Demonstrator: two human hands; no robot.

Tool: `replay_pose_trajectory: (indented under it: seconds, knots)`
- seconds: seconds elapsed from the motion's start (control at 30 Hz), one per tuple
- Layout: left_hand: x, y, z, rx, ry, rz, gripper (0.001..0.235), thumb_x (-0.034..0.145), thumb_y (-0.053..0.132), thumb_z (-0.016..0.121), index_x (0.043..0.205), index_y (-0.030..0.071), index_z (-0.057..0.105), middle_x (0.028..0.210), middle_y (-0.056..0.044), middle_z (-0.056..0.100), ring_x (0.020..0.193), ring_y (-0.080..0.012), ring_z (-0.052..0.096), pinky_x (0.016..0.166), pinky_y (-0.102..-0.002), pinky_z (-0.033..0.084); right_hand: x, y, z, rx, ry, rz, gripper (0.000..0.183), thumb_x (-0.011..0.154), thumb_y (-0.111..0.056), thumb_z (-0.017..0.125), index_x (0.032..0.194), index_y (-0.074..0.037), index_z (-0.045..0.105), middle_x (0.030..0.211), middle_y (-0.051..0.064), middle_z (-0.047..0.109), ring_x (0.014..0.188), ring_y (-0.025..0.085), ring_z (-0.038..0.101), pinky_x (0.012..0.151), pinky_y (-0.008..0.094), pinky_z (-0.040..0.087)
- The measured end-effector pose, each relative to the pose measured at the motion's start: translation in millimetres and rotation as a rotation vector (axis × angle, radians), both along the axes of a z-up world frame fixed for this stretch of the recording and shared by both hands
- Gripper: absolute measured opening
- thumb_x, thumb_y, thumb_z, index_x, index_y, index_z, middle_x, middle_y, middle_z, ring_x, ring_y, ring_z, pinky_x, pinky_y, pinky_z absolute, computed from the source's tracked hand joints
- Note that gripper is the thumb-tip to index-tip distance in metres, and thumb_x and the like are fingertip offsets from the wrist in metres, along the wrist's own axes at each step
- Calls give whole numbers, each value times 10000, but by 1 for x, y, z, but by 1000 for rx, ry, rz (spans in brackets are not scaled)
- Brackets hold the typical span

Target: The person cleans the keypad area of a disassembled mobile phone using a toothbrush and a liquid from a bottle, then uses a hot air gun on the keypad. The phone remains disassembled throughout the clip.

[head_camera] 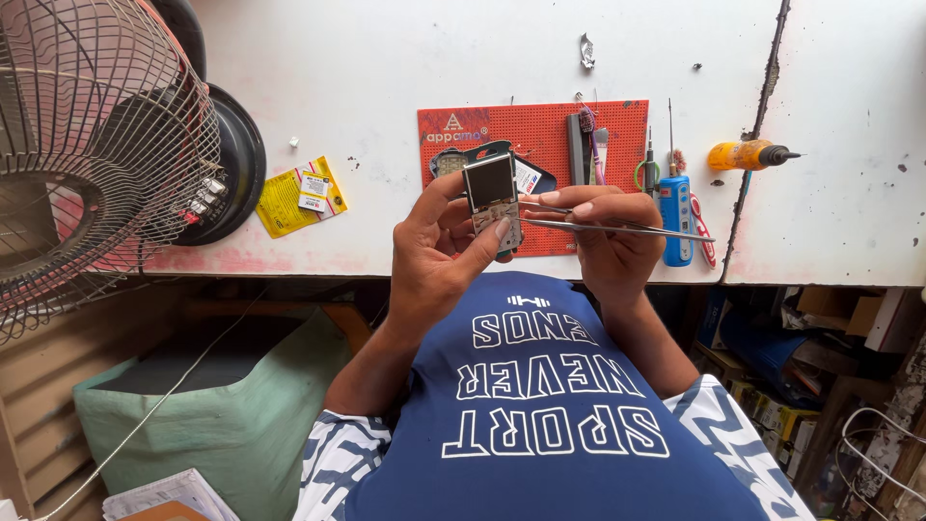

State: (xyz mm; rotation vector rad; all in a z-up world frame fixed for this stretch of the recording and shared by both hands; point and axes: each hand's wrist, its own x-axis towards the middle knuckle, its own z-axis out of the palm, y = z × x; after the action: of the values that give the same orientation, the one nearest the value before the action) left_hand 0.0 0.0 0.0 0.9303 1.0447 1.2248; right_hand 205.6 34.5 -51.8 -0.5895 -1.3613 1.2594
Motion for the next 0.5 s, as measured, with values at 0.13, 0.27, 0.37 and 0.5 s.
replay_pose_trajectory:
  seconds: [0.13, 0.27, 0.37, 0.5]
  knots:
    - [0, 0, 1, 9, -4, 1, 454, 1020, 12, 685, 1435, 13, 504, 1183, -197, 749, 1028, -207, 770, 843, -325, 698, -1, 1, 1, -2, 8, 2, 100, 1117, -18, 533, 1212, -45, 518, 1218, 225, 677, 1093, 310, 737, 923, 454, 671]
    - [2, 0, 2, 5, 3, 10, 447, 1016, 12, 683, 1429, 7, 511, 1167, -195, 752, 1017, -204, 772, 832, -322, 695, -2, -1, 0, -12, 4, -12, 103, 1117, -26, 537, 1210, -51, 504, 1219, 221, 678, 1099, 295, 733, 924, 425, 666]
    - [2, -1, 3, 8, 34, 14, 451, 1021, 16, 676, 1439, 3, 509, 1149, -190, 757, 1008, -198, 772, 829, -315, 689, -1, 2, -2, 12, -8, -1, 112, 1109, -33, 539, 1206, -60, 488, 1217, 217, 673, 1138, 290, 733, 919, 399, 666]
    - [3, -1, 3, 20, 35, 17, 432, 1036, 13, 662, 1440, -4, 511, 1173, -185, 752, 1051, -200, 769, 870, -322, 690, -2, 4, -6, 13, 14, 21, 142, 1106, -46, 559, 1214, -76, 472, 1232, 205, 664, 1147, 256, 711, 943, 369, 649]
